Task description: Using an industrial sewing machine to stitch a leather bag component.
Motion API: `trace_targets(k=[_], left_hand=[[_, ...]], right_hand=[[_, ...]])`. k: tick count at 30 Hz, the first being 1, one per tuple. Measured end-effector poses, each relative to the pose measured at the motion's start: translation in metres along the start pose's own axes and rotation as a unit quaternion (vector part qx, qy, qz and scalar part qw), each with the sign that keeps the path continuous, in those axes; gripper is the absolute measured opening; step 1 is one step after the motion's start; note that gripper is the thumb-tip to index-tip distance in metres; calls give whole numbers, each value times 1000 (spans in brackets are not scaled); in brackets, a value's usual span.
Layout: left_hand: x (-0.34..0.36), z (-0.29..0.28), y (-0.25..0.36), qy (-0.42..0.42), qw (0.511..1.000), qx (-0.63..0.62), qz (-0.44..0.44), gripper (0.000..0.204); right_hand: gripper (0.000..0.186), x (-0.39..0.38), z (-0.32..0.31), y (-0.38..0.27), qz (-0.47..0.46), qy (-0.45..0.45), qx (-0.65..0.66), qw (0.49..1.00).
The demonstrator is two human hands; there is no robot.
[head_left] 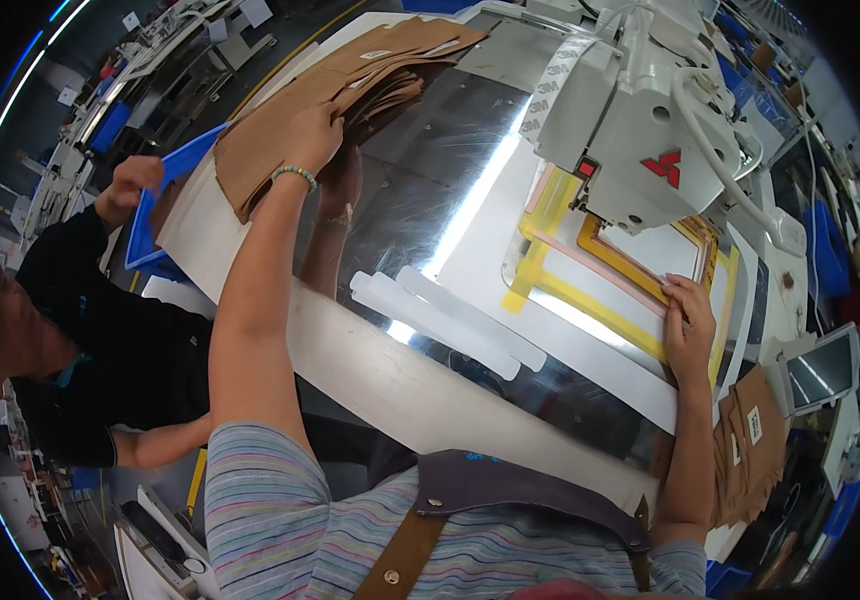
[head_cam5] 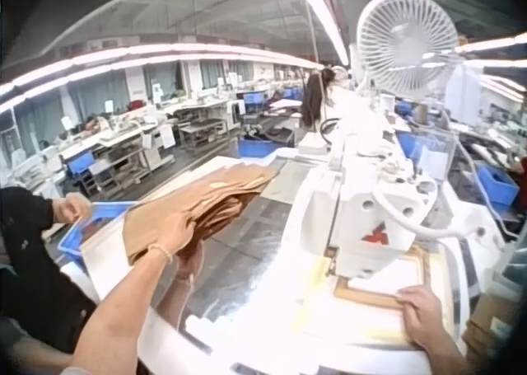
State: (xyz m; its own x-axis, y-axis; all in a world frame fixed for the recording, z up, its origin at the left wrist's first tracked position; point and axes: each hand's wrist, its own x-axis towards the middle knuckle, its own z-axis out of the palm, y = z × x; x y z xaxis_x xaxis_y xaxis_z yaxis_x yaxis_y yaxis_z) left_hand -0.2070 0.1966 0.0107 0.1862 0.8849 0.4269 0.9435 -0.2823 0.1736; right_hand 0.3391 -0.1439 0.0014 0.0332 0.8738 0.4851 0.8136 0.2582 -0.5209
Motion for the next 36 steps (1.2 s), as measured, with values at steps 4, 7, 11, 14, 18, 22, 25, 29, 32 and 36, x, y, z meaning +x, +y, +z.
trace_targets(k=[4, 7, 11, 14, 18, 22, 25, 29, 32, 36], left_hand=[[17, -9, -26, -11, 985, -143, -97, 31], [49, -24, -46, -58, 992, -32, -106, 28], [104, -29, -54, -56, 988, 22, -139, 30], [152, -24, -51, 38, 848, -461, -257, 26], [198, -28, -71, 237, 866, -435, -70, 28], [160, -3, -99, 94, 926, -307, -201, 35], [116, 9, -96, 28, 981, -47, -185, 56], [44, 20, -47, 129, 989, -30, -62, 51], [15, 9, -22, -69, 994, 9, -81, 32], [17, 3, -18, -5, 998, 52, -17, 23]], right_hand=[[21, 0, -1, 1, -1, -10, 6, 1000], [20, 1, -1, 2, 2, -12, -1, 1000], [19, 1, -1, -1, 7, -8, 10, 1000], [19, 1, -1, -2, 14, -9, 6, 1000], [18, 1, -2, 0, 17, -16, 8, 1000], [19, 2, -2, 1, 24, -35, 30, 999], [18, 2, -3, 0, 33, -43, 33, 998], [17, 3, -3, -1, 26, -33, 32, 999], [17, 3, -3, -2, 5, -24, 25, 999], [17, 3, -3, -2, 9, -25, 39, 999]])
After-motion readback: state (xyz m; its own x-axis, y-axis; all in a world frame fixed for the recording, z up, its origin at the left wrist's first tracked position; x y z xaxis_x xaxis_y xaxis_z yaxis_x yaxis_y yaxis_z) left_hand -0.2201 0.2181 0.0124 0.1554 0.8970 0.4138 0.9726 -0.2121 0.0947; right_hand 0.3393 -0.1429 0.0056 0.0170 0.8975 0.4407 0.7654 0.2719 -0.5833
